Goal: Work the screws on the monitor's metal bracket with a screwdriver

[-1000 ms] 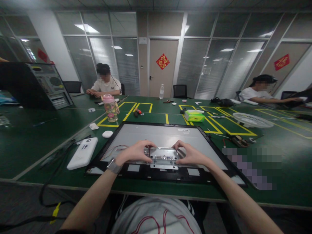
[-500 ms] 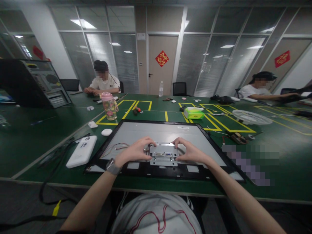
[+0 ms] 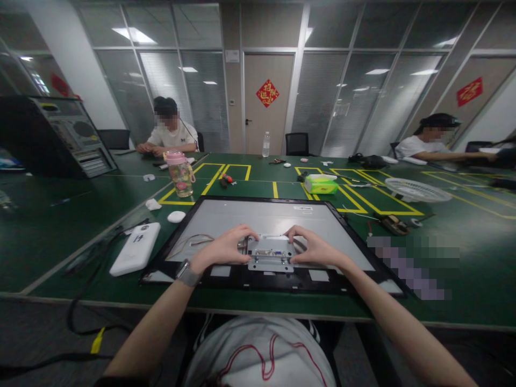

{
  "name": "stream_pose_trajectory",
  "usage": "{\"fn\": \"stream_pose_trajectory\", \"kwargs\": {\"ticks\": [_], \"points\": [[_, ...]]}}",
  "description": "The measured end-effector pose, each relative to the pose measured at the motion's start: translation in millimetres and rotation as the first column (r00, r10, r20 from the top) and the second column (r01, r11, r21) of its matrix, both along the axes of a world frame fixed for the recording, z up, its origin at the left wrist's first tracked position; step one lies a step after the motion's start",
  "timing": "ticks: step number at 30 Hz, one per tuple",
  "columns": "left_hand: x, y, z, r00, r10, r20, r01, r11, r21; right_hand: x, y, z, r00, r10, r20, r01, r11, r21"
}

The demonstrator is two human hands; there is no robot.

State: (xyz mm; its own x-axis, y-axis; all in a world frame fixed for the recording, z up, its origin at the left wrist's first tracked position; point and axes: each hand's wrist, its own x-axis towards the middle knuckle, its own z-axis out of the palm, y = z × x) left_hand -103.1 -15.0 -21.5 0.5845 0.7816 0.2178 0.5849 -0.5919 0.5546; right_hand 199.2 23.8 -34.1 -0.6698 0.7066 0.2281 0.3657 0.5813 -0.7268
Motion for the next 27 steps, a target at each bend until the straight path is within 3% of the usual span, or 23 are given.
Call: {"fn": "stream_pose_trajectory", "kwargs": {"ticks": [8,13,16,20,27], "points": [[0,-2,-2.4,0.999,0.021,-0.041,-0.022,1.000,-0.003,-1,0,-4.8,0.999,-0.001,0.033,0.000,1.000,0.017],[4,-18,-4.9,0.996,0.084,-0.034,-0.082,0.995,0.058,-1,-8,-7.2,0.998,-0.023,0.054,0.019,0.997,0.068],[8,-34,-10.4,0.990,0.137,0.041,-0.142,0.978,0.156,-1,-23,-11.0,0.998,-0.017,0.067,0.006,0.987,0.161],[12,-49,-20.1,0.987,0.122,0.104,-0.145,0.958,0.248,1,-51,-15.4,0.988,-0.082,0.132,0.038,0.951,0.307],[13,-52,-32.1,0.992,0.121,0.024,-0.121,0.922,0.367,1,-66,-17.8,0.971,-0.127,0.204,0.025,0.899,0.438]]}}
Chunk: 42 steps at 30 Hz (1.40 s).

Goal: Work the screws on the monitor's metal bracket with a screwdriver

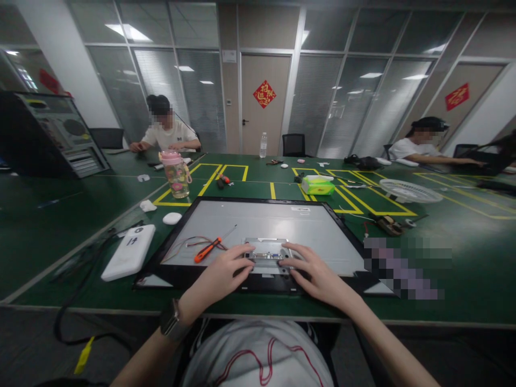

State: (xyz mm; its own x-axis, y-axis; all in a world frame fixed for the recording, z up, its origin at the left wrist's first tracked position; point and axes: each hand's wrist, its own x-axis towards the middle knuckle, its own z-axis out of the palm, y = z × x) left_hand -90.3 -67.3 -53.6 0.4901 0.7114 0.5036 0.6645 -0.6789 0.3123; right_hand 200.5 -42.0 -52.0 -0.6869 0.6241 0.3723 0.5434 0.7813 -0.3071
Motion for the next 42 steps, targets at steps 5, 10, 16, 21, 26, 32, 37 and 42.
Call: {"fn": "stream_pose_trajectory", "kwargs": {"ticks": [5,10,16,21,26,32,37,42], "points": [[1,-1,-1.8,0.999,0.004,-0.036,-0.002,0.999,0.043,0,2,-2.2,1.000,0.000,0.018,0.000,1.000,0.025],[1,-2,-1.3,0.998,0.008,-0.069,-0.006,0.999,0.035,-1,1,-3.0,1.000,-0.002,0.004,0.002,0.999,0.034],[4,-4,0.0,0.995,0.023,-0.095,-0.014,0.996,0.086,-3,0,-5.4,1.000,-0.022,0.017,0.021,0.997,0.072],[5,-5,-1.0,0.998,0.027,-0.059,-0.021,0.995,0.094,-4,-2,-6.9,0.999,-0.032,-0.012,0.032,0.998,0.046],[4,-6,-0.6,0.998,0.043,-0.048,-0.041,0.998,0.043,-6,-5,-2.9,0.999,-0.037,-0.010,0.037,0.999,0.025],[6,-7,-1.0,0.998,0.047,-0.033,-0.047,0.999,0.013,-7,-6,-4.7,0.998,-0.055,0.012,0.054,0.998,0.033],[5,-8,4.1,0.998,0.052,0.021,-0.051,0.997,-0.061,-7,-7,-5.1,0.998,-0.049,0.031,0.048,0.998,0.028],[-7,-4,11.7,0.969,0.235,0.077,-0.239,0.969,0.056,-6,-7,-5.4,0.999,-0.044,0.016,0.044,0.999,0.010]]}}
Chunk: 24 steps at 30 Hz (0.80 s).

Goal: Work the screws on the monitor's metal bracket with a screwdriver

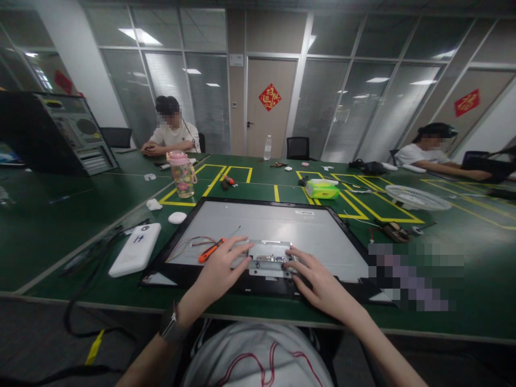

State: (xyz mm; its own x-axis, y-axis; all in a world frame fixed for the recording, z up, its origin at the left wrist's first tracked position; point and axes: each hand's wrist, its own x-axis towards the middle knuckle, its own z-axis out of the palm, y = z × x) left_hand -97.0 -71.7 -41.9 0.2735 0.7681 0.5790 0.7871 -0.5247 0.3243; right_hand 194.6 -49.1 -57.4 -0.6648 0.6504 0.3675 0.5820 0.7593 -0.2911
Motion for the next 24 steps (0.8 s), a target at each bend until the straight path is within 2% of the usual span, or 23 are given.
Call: {"fn": "stream_pose_trajectory", "kwargs": {"ticks": [2,4,6,8,11,13,14,16,18,19,21,24], "points": [[-10,2,0.6,0.971,0.234,-0.051,-0.230,0.970,0.076,0,0,-0.2,1.000,0.000,-0.018,0.000,1.000,-0.023],[-21,2,-0.5,0.879,0.439,-0.186,-0.435,0.898,0.063,1,1,-0.5,0.999,-0.001,-0.043,-0.001,0.998,-0.056],[-31,2,-2.8,0.804,0.505,-0.314,-0.529,0.849,0.010,3,2,-0.8,0.996,-0.002,-0.087,-0.006,0.996,-0.092],[-35,1,-4.7,0.786,0.496,-0.370,-0.546,0.837,-0.038,4,3,-1.7,0.990,-0.004,-0.144,-0.013,0.993,-0.120],[-29,1,-3.8,0.809,0.504,-0.304,-0.531,0.847,-0.008,3,2,-4.1,0.967,-0.045,-0.252,0.030,0.998,-0.061],[-16,0,-0.9,0.843,0.505,-0.187,-0.501,0.862,0.070,-3,-2,-5.7,0.943,-0.058,-0.327,0.096,0.990,0.101],[-7,-2,0.6,0.866,0.487,-0.115,-0.478,0.873,0.095,-8,-4,-6.2,0.943,-0.026,-0.332,0.096,0.976,0.197],[15,-8,2.6,0.913,0.405,0.040,-0.407,0.910,0.081,-21,-10,-6.0,0.953,0.069,-0.295,0.047,0.927,0.371],[38,-18,2.8,0.942,0.280,0.186,-0.284,0.959,-0.002,-35,-15,-4.6,0.969,0.149,-0.198,-0.040,0.883,0.468],[50,-24,2.3,0.941,0.227,0.252,-0.225,0.974,-0.036,-41,-17,-3.8,0.969,0.184,-0.165,-0.082,0.870,0.487],[68,-35,1.4,0.935,0.138,0.327,-0.132,0.990,-0.039,-48,-21,-2.3,0.962,0.184,-0.201,-0.059,0.861,0.505],[79,-46,3.1,0.944,-0.012,0.330,0.001,0.999,0.034,-47,-22,-0.3,0.932,0.196,-0.304,-0.006,0.849,0.529]]}}
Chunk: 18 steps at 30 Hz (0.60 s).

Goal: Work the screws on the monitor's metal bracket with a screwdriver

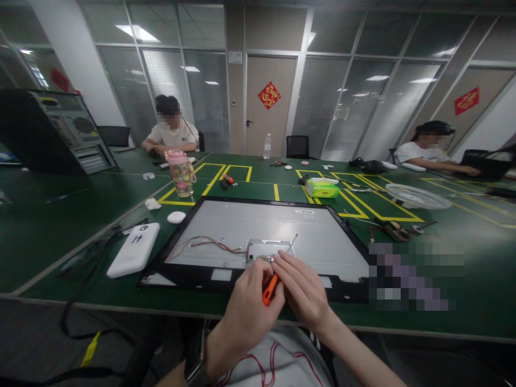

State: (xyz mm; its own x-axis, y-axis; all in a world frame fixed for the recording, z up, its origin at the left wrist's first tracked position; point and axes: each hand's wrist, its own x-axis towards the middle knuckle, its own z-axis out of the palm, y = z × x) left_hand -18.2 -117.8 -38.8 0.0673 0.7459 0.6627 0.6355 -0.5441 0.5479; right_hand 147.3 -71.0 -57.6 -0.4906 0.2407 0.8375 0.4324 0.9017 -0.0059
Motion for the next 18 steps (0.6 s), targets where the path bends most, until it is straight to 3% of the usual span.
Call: {"fn": "stream_pose_trajectory", "kwargs": {"ticks": [3,5,6,8,11,14,18], "points": [[-9,1,5.3,0.980,-0.176,-0.097,0.184,0.980,0.078,12,10,6.1,0.991,-0.022,-0.129,0.020,1.000,-0.022],[-23,9,7.8,0.982,-0.128,-0.142,0.149,0.978,0.148,20,23,14.2,0.937,-0.099,-0.335,0.053,0.989,-0.141],[-31,15,8.0,0.987,-0.075,-0.145,0.098,0.982,0.161,24,30,19.1,0.870,-0.168,-0.463,0.059,0.969,-0.241],[-45,27,5.6,0.987,0.016,-0.158,0.010,0.987,0.158,31,43,29.2,0.745,-0.213,-0.632,-0.092,0.906,-0.413],[-60,42,-3.5,0.976,-0.001,-0.216,0.019,0.997,0.081,37,57,38.2,0.691,-0.187,-0.698,-0.281,0.820,-0.499],[-63,47,-14.0,0.956,-0.078,-0.284,0.082,0.997,0.002,40,60,35.2,0.683,-0.186,-0.706,-0.330,0.784,-0.526],[-61,46,-21.2,0.931,-0.089,-0.355,0.092,0.996,-0.008,39,54,21.6,0.748,-0.171,-0.641,-0.331,0.741,-0.584]]}}
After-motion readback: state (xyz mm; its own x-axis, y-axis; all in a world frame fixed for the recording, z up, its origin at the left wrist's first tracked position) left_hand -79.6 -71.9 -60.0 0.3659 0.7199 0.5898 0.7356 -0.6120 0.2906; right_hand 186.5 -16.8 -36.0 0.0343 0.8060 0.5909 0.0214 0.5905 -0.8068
